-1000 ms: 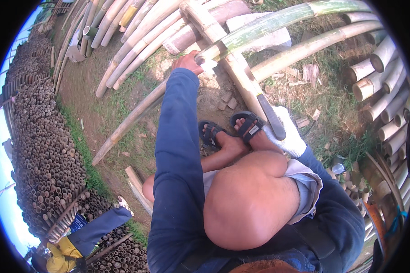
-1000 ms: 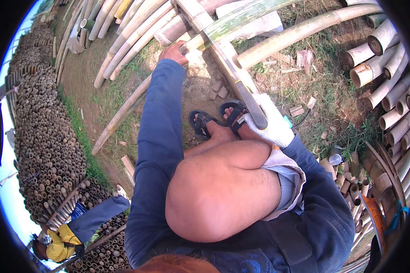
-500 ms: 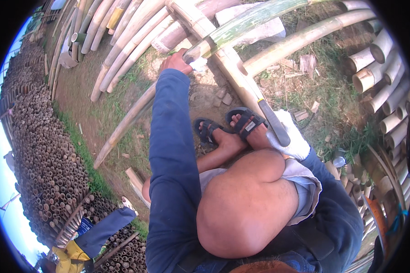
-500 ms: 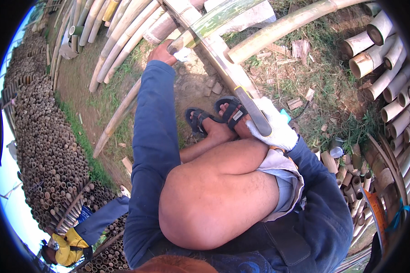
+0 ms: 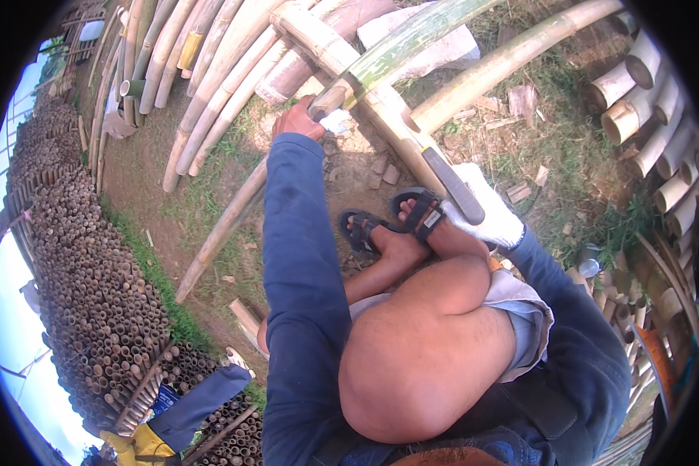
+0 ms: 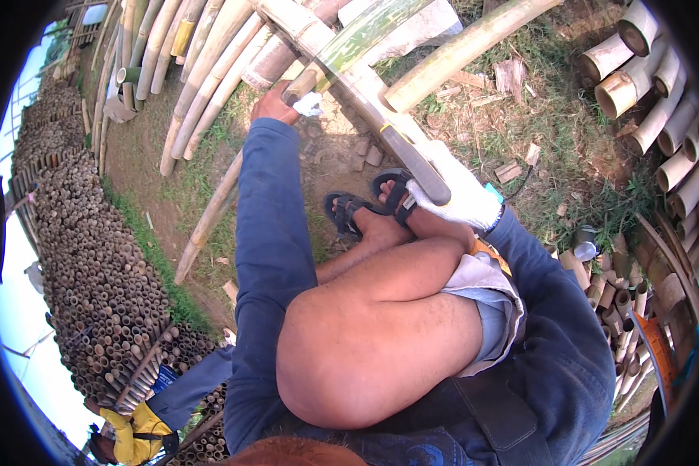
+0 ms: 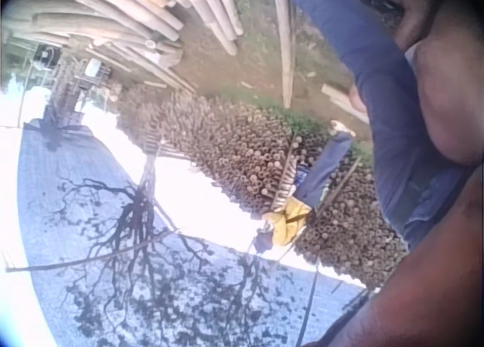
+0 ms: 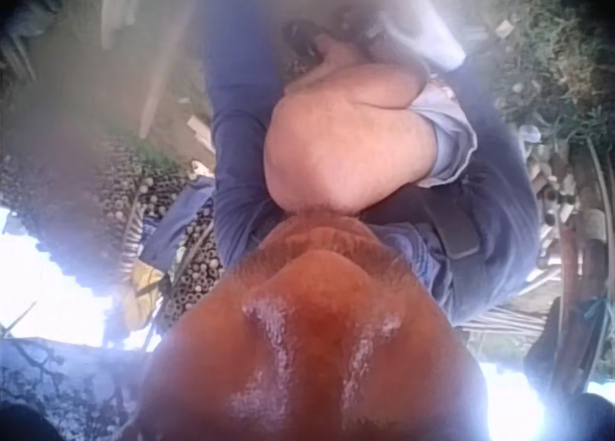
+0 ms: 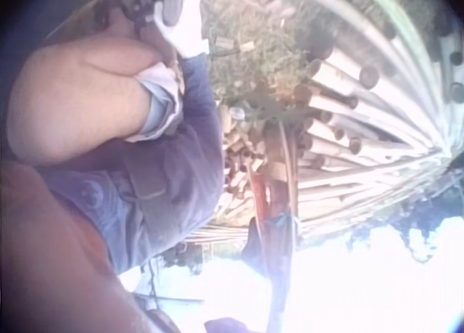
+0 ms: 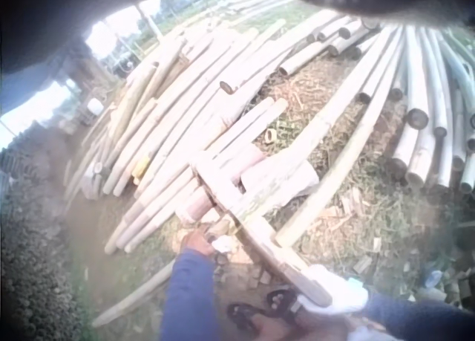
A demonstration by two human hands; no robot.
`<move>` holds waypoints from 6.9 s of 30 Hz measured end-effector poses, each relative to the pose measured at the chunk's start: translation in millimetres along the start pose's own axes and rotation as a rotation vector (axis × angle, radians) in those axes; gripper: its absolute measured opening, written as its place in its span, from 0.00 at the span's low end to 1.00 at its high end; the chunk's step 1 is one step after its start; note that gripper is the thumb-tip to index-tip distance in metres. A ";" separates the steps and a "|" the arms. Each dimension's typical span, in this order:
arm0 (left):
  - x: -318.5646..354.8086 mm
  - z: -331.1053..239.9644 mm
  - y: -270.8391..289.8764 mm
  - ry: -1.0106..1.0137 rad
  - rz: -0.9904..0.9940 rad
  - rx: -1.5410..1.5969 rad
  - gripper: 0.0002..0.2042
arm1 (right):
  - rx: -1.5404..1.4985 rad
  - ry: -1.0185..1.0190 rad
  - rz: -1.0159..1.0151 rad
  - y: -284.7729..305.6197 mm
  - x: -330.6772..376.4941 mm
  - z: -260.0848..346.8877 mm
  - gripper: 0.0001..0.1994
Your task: The person uses a machete to split a long bamboo pole lengthwise while seated on the ground. They hold the bamboo with their left hand and strike it repeatedly with the machete in their right hand, using their right foot to stabilize the pole.
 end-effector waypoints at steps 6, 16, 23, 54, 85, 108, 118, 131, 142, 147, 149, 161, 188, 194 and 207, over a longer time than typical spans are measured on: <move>-2.0 -19.4 4.8 0.011 0.066 -0.045 0.52 | -0.099 -0.079 -0.098 -15.0 -54.2 -5.2 0.28; 7.1 -19.8 11.1 0.066 0.030 -0.056 0.42 | 0.017 -0.071 -0.091 -4.7 -2.7 -2.7 0.29; 13.4 -30.0 25.9 0.065 0.028 -0.043 0.41 | 0.113 0.085 -0.161 -24.9 -50.0 -20.0 0.31; 19.0 -2.9 20.7 -0.211 -0.139 -0.007 0.38 | 0.169 0.123 -0.599 132.3 62.8 280.0 0.24; 32.7 21.2 -1.4 -0.119 0.058 0.005 0.44 | 0.247 -0.104 -0.319 -76.4 30.4 94.2 0.31; 39.2 18.7 13.9 -0.072 0.038 -0.028 0.42 | 0.166 -0.175 -0.320 -79.3 15.6 81.5 0.32; 36.7 32.3 4.8 -0.067 0.047 0.006 0.46 | 0.220 -0.211 -0.233 -83.5 -2.5 75.5 0.27; 32.6 34.6 3.3 -0.054 0.054 -0.012 0.45 | 0.342 -0.230 -0.212 -66.3 114.4 103.8 0.33; 19.4 18.2 0.5 -0.198 -0.091 -0.064 0.42 | 0.327 -0.044 -0.322 -57.6 -107.8 90.7 0.29; 17.8 38.4 -2.1 -0.187 -0.113 -0.108 0.42 | 0.124 -0.134 -0.186 -64.7 56.1 81.6 0.34; 22.5 28.6 -3.3 -0.183 -0.101 -0.108 0.43 | 0.080 -0.280 -0.149 -61.4 117.3 100.3 0.35; 12.4 27.2 1.2 -0.170 -0.052 -0.058 0.44 | 0.242 -0.085 -0.261 -59.9 -93.6 78.5 0.27; 46.6 28.6 11.7 -0.053 0.055 -0.062 0.41 | 0.349 -0.288 -0.180 -70.4 126.6 109.0 0.30; 33.3 9.6 19.6 -0.086 -0.031 -0.045 0.39 | 0.272 -0.091 -0.365 -59.7 -81.2 70.7 0.29; 22.1 38.2 6.4 -0.093 -0.040 -0.075 0.44 | 0.271 -0.287 -0.213 -64.8 122.8 123.6 0.32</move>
Point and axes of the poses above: each hand's wrist, its own x-axis away from the middle knuckle, its own y-axis out of the back of the hand, z = x × y, the point moved 10 cm from there along -x, towards the middle knuckle, and after that the axes turned 3 degrees about x, right-handed, at the moved point
